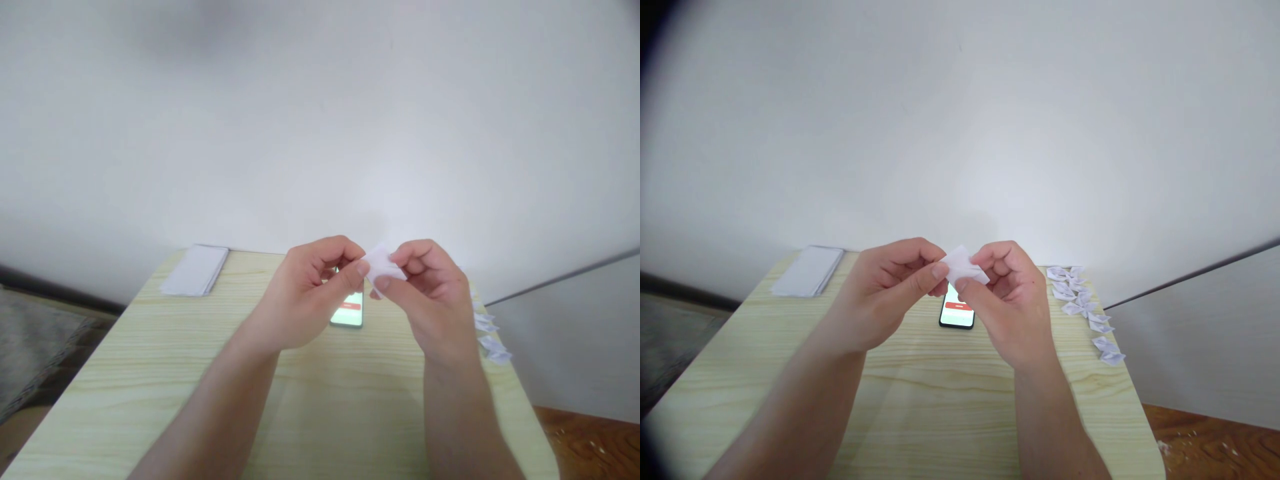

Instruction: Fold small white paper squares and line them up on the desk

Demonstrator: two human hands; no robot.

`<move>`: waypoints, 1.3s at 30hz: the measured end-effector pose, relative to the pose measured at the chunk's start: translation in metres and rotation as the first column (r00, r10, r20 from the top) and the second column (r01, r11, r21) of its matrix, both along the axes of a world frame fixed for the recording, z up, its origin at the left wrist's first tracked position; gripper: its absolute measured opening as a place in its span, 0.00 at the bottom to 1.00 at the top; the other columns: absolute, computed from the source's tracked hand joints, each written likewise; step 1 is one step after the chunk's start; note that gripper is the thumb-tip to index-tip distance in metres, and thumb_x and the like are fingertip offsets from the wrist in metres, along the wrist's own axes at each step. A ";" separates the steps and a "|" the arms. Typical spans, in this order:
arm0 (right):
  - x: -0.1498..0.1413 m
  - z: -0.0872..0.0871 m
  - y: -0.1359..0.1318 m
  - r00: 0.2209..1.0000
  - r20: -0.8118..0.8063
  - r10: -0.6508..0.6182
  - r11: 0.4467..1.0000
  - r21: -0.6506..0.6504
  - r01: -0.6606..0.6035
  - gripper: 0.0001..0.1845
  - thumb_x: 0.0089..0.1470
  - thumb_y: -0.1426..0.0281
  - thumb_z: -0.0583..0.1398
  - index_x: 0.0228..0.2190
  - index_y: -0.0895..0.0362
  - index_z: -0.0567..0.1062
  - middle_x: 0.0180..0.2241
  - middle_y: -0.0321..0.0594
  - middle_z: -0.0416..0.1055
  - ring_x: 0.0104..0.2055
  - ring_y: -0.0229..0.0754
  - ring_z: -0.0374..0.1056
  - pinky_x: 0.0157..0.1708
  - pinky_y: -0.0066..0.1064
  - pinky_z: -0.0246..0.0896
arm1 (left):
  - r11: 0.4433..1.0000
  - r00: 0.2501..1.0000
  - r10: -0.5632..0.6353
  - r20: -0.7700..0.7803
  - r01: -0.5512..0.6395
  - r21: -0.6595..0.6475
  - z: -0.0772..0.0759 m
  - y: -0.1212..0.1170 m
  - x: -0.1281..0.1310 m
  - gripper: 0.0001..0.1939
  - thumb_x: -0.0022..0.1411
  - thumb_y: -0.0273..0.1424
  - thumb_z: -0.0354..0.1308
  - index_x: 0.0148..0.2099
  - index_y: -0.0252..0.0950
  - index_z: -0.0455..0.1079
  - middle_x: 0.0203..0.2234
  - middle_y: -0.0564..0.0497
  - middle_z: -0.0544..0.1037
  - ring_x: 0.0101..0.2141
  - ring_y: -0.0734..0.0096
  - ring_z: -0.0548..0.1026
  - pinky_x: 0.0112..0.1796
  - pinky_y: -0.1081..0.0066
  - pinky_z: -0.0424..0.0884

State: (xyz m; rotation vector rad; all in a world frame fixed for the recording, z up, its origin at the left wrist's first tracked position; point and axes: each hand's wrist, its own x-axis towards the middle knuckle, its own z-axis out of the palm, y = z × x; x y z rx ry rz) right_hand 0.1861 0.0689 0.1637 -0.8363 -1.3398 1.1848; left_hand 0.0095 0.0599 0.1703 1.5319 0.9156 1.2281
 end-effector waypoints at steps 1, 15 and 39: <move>0.001 0.000 0.000 1.000 -0.008 0.009 1.000 -0.011 -0.009 0.14 0.52 0.77 0.68 0.38 0.52 0.74 0.30 0.32 0.77 0.30 0.37 0.72 0.31 0.30 0.69 | 1.000 1.000 -0.006 0.002 0.006 0.005 -0.001 0.000 0.000 0.06 0.68 0.31 0.59 0.38 0.35 0.75 0.27 0.53 0.75 0.29 0.75 0.69 0.29 0.72 0.65; 0.006 0.003 0.005 0.981 0.118 0.156 0.986 -0.077 -0.147 0.10 0.61 0.67 0.64 0.27 0.56 0.79 0.26 0.38 0.79 0.29 0.40 0.74 0.30 0.32 0.69 | 0.998 0.998 -0.055 0.013 0.056 -0.034 -0.001 0.001 -0.002 0.06 0.68 0.30 0.59 0.37 0.35 0.74 0.26 0.53 0.76 0.28 0.75 0.69 0.29 0.73 0.64; 0.002 -0.001 0.007 0.972 0.225 -0.073 0.996 0.071 0.058 0.06 0.56 0.66 0.67 0.31 0.55 0.80 0.28 0.36 0.77 0.31 0.40 0.71 0.32 0.32 0.66 | 0.989 0.986 0.133 -0.101 -0.126 0.073 -0.004 0.003 -0.001 0.07 0.66 0.35 0.62 0.39 0.36 0.74 0.28 0.53 0.76 0.29 0.73 0.69 0.29 0.73 0.64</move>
